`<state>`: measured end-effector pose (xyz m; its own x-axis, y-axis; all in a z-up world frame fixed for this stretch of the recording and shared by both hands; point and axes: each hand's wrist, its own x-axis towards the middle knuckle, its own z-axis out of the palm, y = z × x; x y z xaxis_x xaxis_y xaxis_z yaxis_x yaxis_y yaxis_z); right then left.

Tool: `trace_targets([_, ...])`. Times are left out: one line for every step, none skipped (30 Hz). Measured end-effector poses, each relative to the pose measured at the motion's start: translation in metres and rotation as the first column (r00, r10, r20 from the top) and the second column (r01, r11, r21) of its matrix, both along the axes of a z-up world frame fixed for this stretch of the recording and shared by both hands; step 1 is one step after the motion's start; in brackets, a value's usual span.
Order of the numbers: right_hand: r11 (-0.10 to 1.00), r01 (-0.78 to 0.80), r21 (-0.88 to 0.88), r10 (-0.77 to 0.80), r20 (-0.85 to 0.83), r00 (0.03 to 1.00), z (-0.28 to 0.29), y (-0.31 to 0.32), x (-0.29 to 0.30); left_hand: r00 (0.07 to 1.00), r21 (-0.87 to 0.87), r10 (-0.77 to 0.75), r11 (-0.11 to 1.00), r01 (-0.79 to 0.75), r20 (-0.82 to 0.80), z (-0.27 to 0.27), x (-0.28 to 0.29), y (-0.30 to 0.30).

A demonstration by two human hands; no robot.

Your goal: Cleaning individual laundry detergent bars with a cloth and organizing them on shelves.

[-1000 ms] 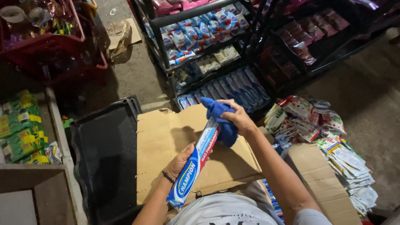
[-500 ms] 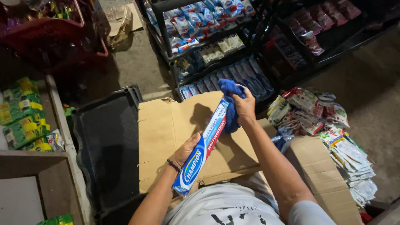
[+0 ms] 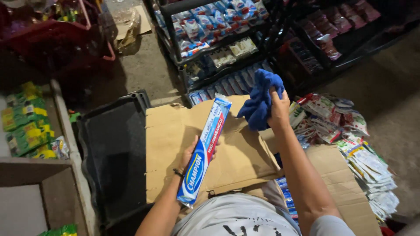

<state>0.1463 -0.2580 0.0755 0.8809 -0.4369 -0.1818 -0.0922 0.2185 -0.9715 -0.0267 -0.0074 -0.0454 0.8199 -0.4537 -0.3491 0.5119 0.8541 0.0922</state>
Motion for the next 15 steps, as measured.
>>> trace_targets([1.000, -0.008, 0.006, 0.008, -0.002, 1.000, -0.010, -0.001, 0.002, 1.000, 0.006, 0.008, 1.000, -0.008, -0.002, 0.003, 0.000, 0.001])
trace_targets([0.999, -0.054, 0.004, 0.054, -0.008, 0.999, -0.020, -0.001, 0.004, 1.000, -0.018, 0.019, 1.000, -0.019, 0.012, 0.006, 0.000, 0.001])
trace_targets([0.995, -0.099, 0.000, 0.099, -0.017, 0.995, -0.030, -0.002, 0.005, 0.999, -0.044, 0.031, 0.999, -0.030, 0.023, 0.009, -0.001, 0.002])
trace_targets([0.994, -0.106, 0.004, 0.106, -0.022, 0.994, -0.018, 0.010, -0.009, 0.999, -0.041, 0.038, 0.998, -0.038, 0.019, 0.006, 0.000, 0.004])
trace_targets([0.983, -0.181, -0.031, 0.182, 0.053, 0.982, -0.006, 0.021, -0.022, 0.999, -0.065, 0.018, 0.998, -0.015, 0.044, 0.003, 0.002, 0.005])
trace_targets([0.965, -0.251, -0.071, 0.258, 0.125, 0.958, 0.007, 0.031, -0.036, 0.998, -0.089, -0.002, 0.996, 0.009, 0.070, 0.000, 0.004, 0.006])
trace_targets([0.965, -0.254, -0.069, 0.261, 0.123, 0.958, 0.016, 0.035, -0.040, 0.998, -0.087, 0.001, 0.996, 0.005, 0.068, 0.000, 0.004, 0.006])
trace_targets([0.948, -0.302, -0.097, 0.314, 0.159, 0.936, 0.025, 0.039, -0.044, 0.996, -0.078, -0.004, 0.997, 0.010, 0.088, -0.001, 0.004, 0.005])
trace_targets([0.930, -0.346, -0.126, 0.366, 0.196, 0.910, 0.034, 0.044, -0.047, 0.994, -0.068, -0.009, 0.998, 0.017, 0.110, -0.001, 0.005, 0.005])
trace_targets([0.929, -0.348, -0.125, 0.367, 0.197, 0.909, 0.035, 0.044, -0.048, 0.994, -0.067, -0.007, 0.998, 0.015, 0.110, -0.002, 0.005, 0.006])
trace_targets([0.921, -0.366, -0.135, 0.388, 0.223, 0.894, 0.036, 0.045, -0.049, 0.992, -0.066, -0.004, 0.998, 0.013, 0.129, -0.004, 0.004, 0.005])
trace_targets([0.912, -0.383, -0.144, 0.408, 0.248, 0.879, 0.037, 0.045, -0.050, 0.989, -0.066, -0.002, 0.998, 0.011, 0.147, -0.005, 0.003, 0.005])
trace_targets([0.911, -0.386, -0.146, 0.412, 0.247, 0.877, 0.038, 0.045, -0.050, 0.989, -0.069, 0.002, 0.998, 0.008, 0.147, -0.007, 0.006, 0.008])
trace_targets([0.901, -0.405, -0.158, 0.433, 0.264, 0.862, 0.038, 0.045, -0.051, 0.987, -0.118, -0.029, 0.992, 0.048, 0.157, -0.008, 0.008, 0.011])
trace_targets([0.890, -0.423, -0.170, 0.456, 0.280, 0.845, 0.038, 0.045, -0.051, 0.984, -0.167, -0.058, 0.982, 0.087, 0.170, -0.010, 0.011, 0.015])
